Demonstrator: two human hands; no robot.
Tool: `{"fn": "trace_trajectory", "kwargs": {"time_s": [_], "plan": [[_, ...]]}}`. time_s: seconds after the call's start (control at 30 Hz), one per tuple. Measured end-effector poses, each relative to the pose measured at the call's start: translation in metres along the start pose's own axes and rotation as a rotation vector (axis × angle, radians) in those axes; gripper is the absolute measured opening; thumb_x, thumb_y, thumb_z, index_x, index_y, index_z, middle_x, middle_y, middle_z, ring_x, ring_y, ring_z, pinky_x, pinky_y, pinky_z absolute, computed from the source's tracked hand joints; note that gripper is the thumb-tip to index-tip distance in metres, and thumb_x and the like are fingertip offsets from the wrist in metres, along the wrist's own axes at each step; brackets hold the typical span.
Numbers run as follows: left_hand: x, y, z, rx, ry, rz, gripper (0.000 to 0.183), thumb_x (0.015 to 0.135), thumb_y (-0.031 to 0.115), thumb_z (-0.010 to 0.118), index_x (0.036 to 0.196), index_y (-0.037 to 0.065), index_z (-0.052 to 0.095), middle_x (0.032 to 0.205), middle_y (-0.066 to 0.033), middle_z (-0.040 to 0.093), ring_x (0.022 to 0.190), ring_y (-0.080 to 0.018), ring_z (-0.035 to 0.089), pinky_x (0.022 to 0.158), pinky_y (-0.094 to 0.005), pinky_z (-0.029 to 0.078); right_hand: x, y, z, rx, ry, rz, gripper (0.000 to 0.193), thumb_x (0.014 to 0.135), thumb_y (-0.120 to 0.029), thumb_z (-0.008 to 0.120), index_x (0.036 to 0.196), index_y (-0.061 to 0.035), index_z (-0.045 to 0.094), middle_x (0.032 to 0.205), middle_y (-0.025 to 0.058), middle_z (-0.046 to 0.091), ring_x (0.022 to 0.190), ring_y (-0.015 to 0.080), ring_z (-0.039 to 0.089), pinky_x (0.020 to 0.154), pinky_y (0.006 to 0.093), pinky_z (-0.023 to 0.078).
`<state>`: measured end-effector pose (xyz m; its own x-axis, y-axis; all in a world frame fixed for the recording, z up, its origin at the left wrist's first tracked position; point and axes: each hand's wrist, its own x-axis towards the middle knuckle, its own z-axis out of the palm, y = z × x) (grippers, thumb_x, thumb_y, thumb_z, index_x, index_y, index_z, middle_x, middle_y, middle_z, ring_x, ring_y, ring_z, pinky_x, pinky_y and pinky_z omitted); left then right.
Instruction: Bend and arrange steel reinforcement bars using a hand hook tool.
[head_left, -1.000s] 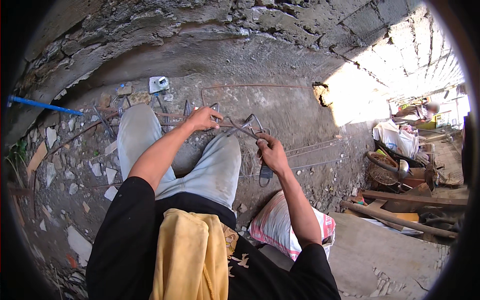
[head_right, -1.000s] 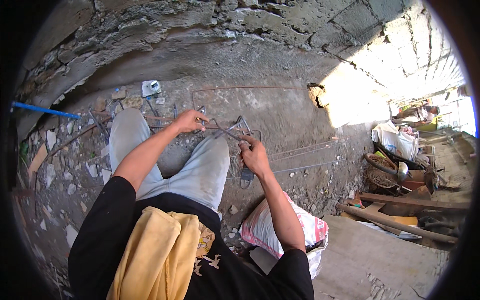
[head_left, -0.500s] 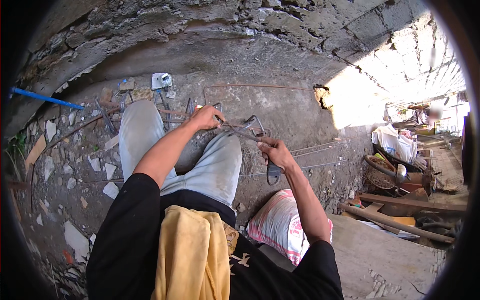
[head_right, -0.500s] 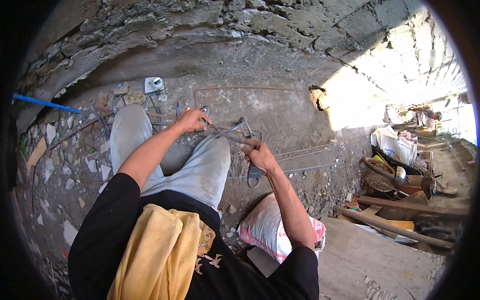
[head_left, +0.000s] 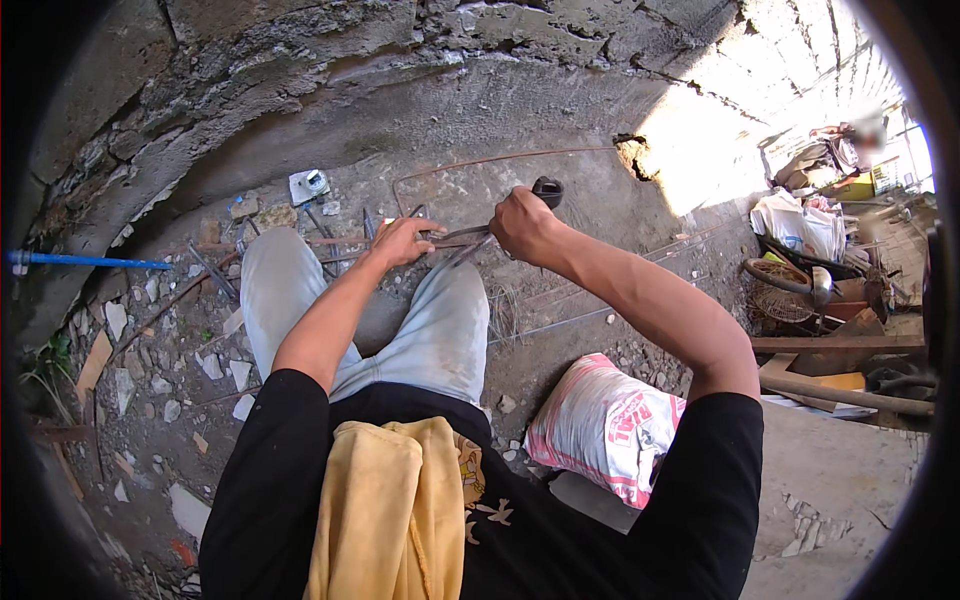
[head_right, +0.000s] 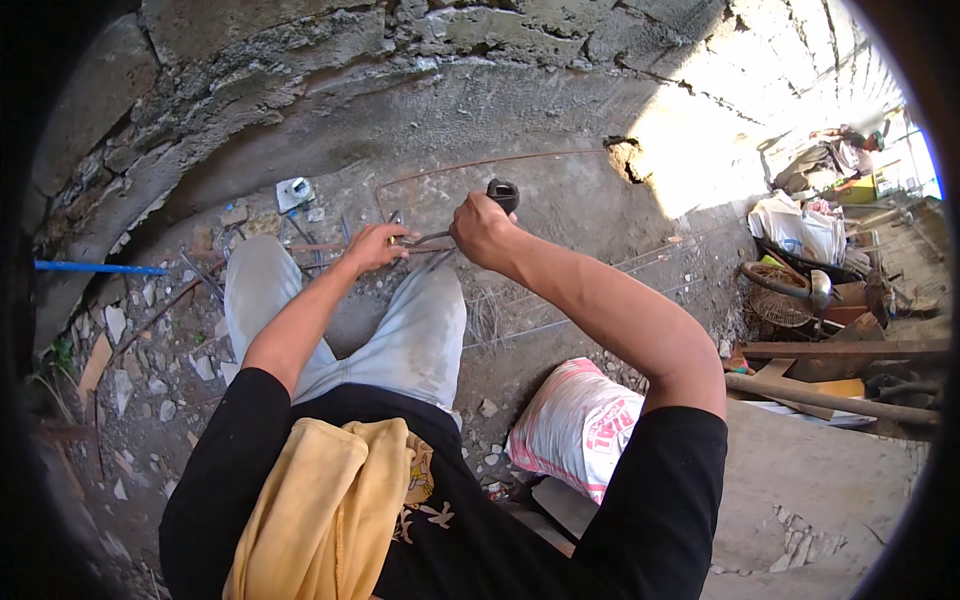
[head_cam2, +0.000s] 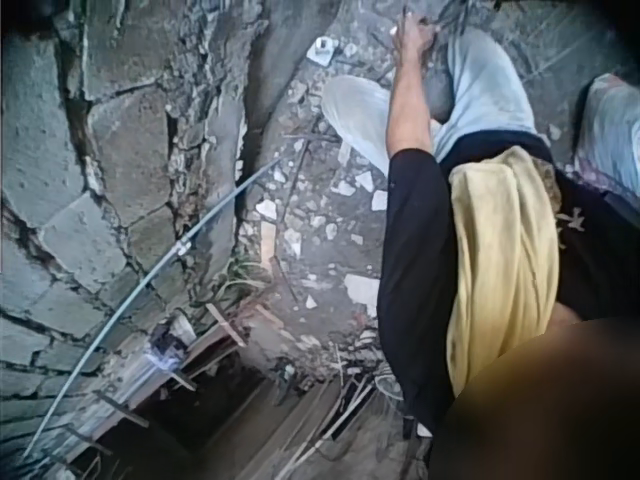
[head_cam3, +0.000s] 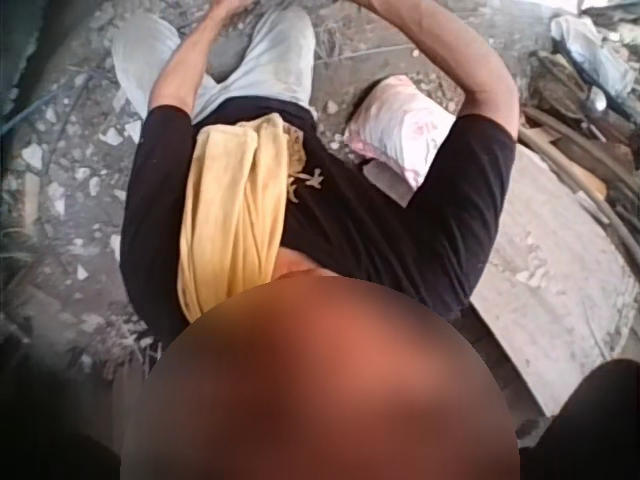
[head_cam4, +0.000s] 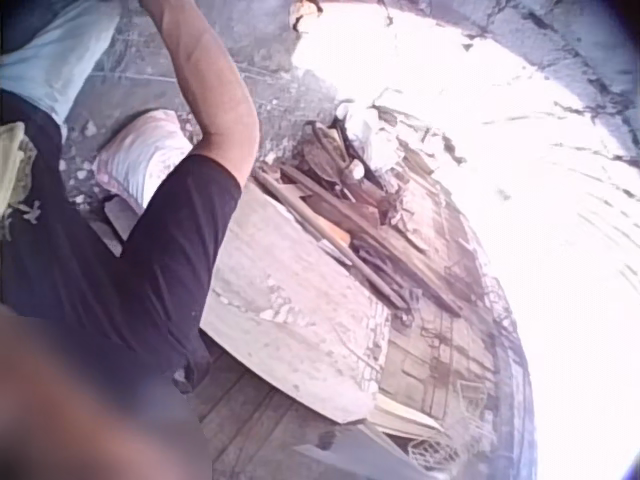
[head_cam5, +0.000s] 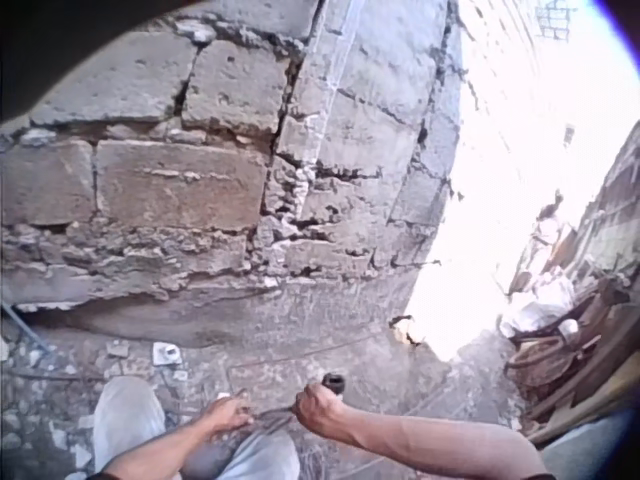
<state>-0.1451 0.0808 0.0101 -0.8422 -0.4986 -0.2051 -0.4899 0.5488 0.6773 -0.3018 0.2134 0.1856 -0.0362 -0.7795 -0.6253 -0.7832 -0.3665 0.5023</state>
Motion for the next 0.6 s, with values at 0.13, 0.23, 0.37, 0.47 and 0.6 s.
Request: {"fn": "trace_trajectory", "kwargs": {"time_s": [0.13,0.23,0.37,0.47,0.6], "plan": [[-0.008,0.01,-0.004,0.063,0.017,0.165,0.072,0.075,0.021,0.076,0.138,0.036,0.045,0.113,-0.0099,0.066,0.104,-0.0293,0.063,0.094,-0.0461,0.043,-0.003,0.014,-0.025,-0.063,0.261,-0.18,0.026,0.073,-0.03,0.071,0.091,-0.0115,0.072,0.096,0.0078,0.07,0.088,0.0225,0.068,0.076,0.0363,0.049],[-0.009,0.01,-0.011,0.029,-0.013,0.082,0.077,0.075,0.02,0.076,0.141,0.039,0.041,0.119,-0.0104,0.064,0.111,-0.0284,0.06,0.098,-0.0507,0.039,0.0,0.017,-0.062,0.107,0.002,-0.204,0.032,0.071,-0.031,0.072,0.092,-0.0081,0.071,0.095,0.0091,0.071,0.085,0.0262,0.069,0.071,0.0405,0.051],[-0.005,0.007,-0.003,0.076,0.003,0.132,0.074,0.075,0.024,0.076,0.14,0.036,0.044,0.125,-0.0093,0.061,0.117,-0.0267,0.057,0.099,-0.0519,0.038,0.017,0.032,-0.043,0.583,-0.275,-0.179,0.032,0.069,-0.03,0.07,0.092,-0.0071,0.07,0.087,0.0134,0.07,0.083,0.031,0.068,0.07,0.0426,0.053],[0.0,-0.014,0.009,0.166,0.195,0.16,0.065,0.074,0.028,0.077,0.134,0.028,0.052,0.127,-0.0076,0.059,0.116,-0.0266,0.057,0.098,-0.0492,0.04,0.001,0.028,-0.038,0.492,-0.145,-0.194,0.028,0.071,-0.026,0.066,0.093,-0.0078,0.07,0.084,0.0145,0.069,0.084,0.0327,0.067,0.072,0.0421,0.053],[-0.001,-0.004,-0.002,0.073,0.087,0.148,0.055,0.071,0.028,0.079,0.122,0.02,0.061,0.123,-0.008,0.06,0.108,-0.0293,0.061,0.088,-0.042,0.05,-0.032,0.007,-0.037,0.277,0.146,-0.162,0.019,0.077,-0.02,0.06,0.088,-0.0069,0.069,0.083,0.0158,0.069,0.083,0.029,0.068,0.072,0.0417,0.051]]}}
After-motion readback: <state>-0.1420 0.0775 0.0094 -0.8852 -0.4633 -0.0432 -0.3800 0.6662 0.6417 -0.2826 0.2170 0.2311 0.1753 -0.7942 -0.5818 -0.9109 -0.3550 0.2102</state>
